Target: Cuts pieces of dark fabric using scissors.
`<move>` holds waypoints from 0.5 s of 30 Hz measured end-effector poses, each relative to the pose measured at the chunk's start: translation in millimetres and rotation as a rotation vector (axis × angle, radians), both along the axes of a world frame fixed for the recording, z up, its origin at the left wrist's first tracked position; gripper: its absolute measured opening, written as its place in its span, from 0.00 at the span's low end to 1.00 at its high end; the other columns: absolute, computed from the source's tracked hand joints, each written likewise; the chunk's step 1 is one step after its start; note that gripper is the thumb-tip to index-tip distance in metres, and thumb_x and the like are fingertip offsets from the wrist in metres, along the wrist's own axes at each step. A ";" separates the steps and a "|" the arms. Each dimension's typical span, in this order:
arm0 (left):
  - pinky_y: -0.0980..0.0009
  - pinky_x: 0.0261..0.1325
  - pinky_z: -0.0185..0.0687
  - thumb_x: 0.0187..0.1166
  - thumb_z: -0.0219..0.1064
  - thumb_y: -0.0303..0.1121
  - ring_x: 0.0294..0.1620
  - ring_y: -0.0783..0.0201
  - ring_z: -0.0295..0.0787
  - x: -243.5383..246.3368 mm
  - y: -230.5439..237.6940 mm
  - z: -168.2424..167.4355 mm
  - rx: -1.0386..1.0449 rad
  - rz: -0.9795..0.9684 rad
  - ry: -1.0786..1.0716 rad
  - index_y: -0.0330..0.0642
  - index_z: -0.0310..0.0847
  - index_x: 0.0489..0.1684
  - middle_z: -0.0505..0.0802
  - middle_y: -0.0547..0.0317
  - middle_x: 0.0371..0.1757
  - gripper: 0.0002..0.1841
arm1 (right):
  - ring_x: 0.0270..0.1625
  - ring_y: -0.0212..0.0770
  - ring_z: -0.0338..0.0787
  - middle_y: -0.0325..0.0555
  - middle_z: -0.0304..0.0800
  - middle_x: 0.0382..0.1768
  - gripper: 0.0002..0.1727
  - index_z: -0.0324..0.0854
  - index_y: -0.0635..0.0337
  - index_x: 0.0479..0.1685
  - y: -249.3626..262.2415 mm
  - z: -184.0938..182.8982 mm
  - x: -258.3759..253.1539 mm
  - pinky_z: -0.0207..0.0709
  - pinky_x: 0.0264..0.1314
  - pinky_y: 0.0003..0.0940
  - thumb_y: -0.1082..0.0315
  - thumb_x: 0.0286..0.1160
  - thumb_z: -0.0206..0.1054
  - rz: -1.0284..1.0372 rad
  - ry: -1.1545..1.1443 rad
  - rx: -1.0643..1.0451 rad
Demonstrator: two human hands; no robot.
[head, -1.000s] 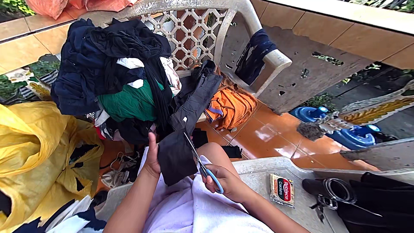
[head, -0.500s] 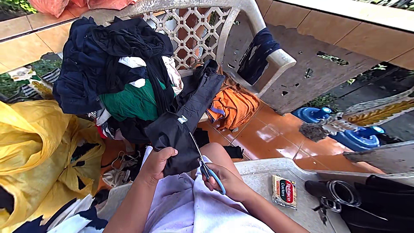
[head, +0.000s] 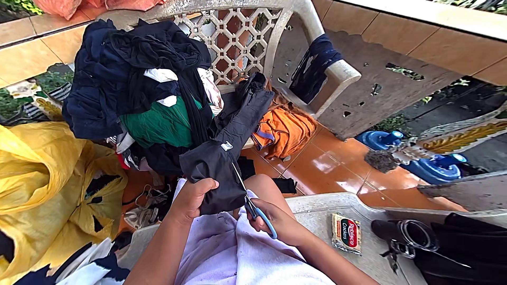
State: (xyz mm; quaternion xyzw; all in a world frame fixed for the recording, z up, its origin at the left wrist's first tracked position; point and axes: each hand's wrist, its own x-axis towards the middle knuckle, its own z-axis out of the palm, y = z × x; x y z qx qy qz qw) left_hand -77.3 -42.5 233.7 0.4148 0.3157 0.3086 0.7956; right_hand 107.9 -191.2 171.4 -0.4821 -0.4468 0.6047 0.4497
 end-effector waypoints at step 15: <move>0.71 0.45 0.92 0.63 0.60 0.17 0.37 0.71 0.94 1.4 2.3 0.3 0.025 0.027 -0.006 0.45 0.83 0.37 0.96 0.61 0.34 0.12 | 0.21 0.14 0.75 0.18 0.78 0.20 0.19 0.80 0.42 0.33 -0.5 -5.8 -7.3 0.68 0.25 0.11 0.41 0.65 0.78 -0.101 0.156 0.036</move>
